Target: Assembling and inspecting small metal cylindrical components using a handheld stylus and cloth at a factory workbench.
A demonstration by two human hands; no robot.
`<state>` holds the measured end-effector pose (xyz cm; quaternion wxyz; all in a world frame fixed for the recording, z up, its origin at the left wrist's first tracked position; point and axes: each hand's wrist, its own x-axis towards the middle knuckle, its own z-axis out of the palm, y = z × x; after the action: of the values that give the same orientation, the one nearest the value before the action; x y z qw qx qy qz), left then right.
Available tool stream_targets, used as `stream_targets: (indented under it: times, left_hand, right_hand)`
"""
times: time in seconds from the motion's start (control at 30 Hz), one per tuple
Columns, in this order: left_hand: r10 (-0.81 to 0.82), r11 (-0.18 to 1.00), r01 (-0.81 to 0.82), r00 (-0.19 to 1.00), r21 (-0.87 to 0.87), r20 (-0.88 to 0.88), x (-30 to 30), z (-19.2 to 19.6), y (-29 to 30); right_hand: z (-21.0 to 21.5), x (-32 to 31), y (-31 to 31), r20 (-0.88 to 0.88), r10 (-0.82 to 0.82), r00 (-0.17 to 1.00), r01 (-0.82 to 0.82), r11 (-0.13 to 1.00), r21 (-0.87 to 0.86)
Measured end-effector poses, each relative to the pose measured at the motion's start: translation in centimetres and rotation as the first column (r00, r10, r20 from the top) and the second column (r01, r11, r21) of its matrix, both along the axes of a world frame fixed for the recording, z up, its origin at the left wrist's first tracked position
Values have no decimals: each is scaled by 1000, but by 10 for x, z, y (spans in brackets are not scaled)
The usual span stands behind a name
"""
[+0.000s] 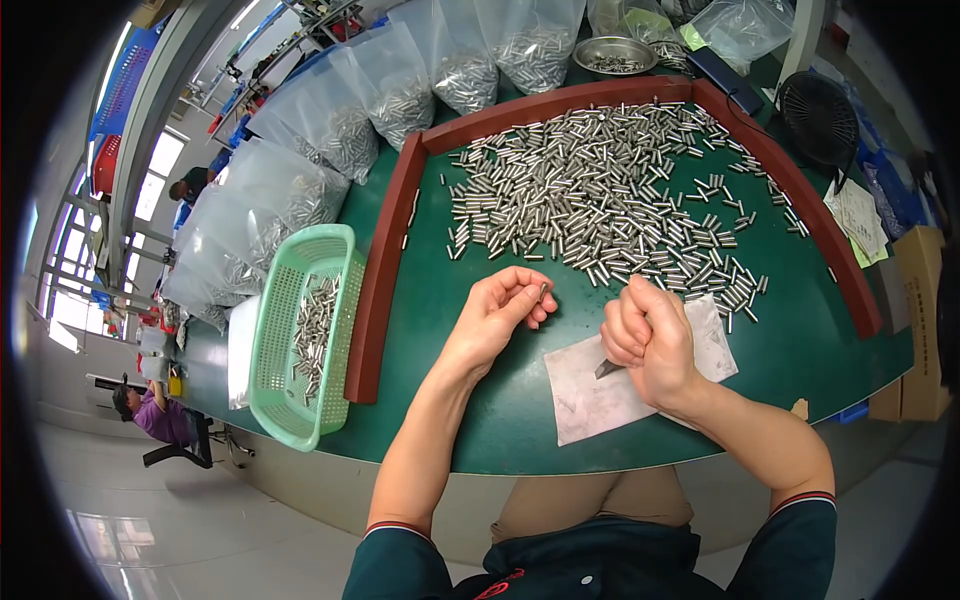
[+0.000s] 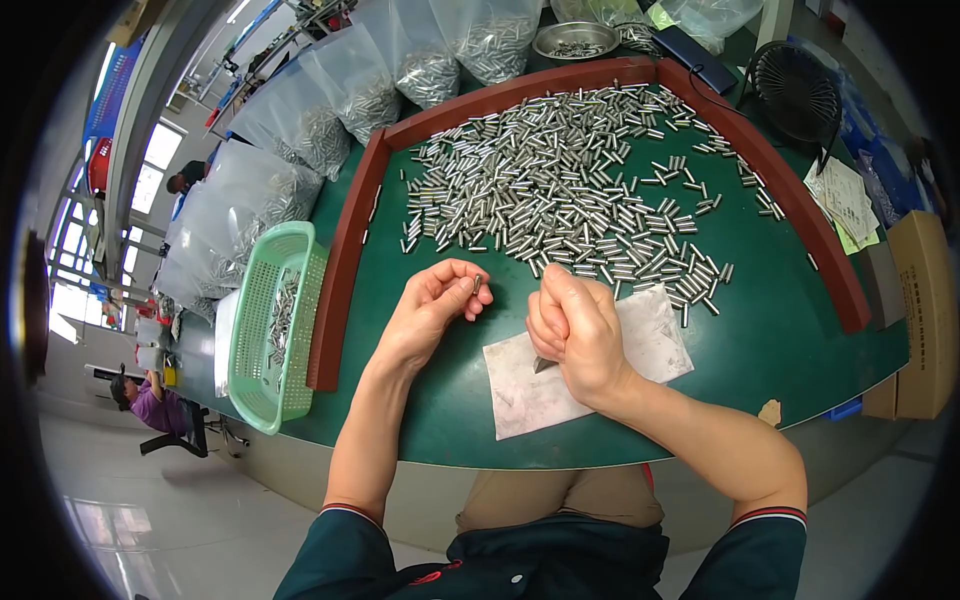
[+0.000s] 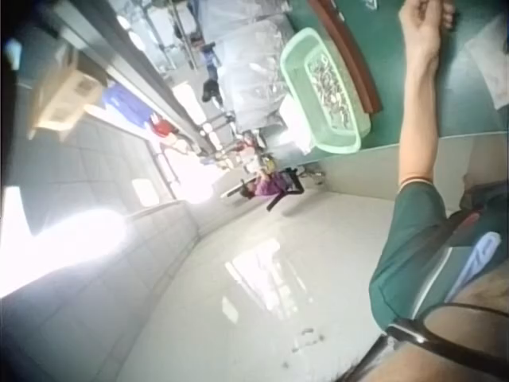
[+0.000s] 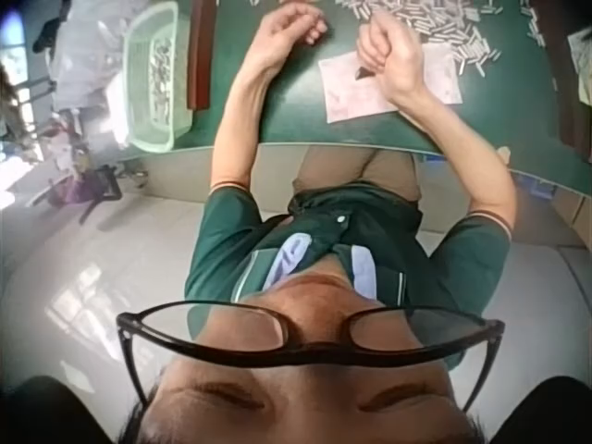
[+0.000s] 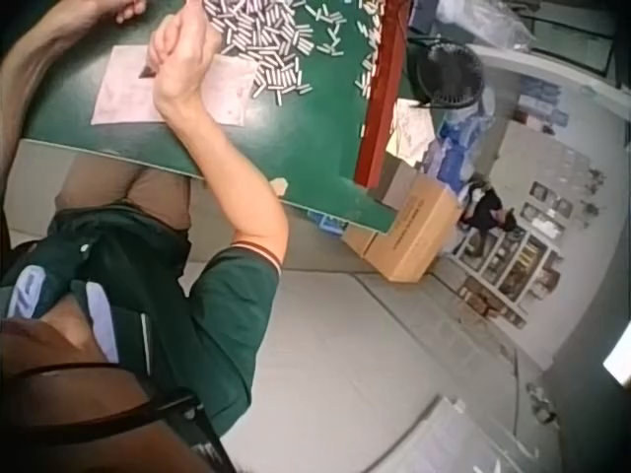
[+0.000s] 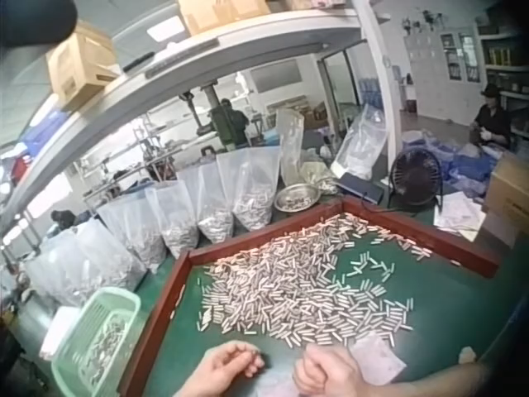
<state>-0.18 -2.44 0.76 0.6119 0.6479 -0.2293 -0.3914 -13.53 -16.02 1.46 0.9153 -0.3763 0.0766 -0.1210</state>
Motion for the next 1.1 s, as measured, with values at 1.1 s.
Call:
stream_targets:
  times: [1.1]
  left_hand:
    - [56,963,-209,771,170,634,13,-5,-10]
  right_hand:
    - [0,1,-1,1,-1,1000,1,1000,10]
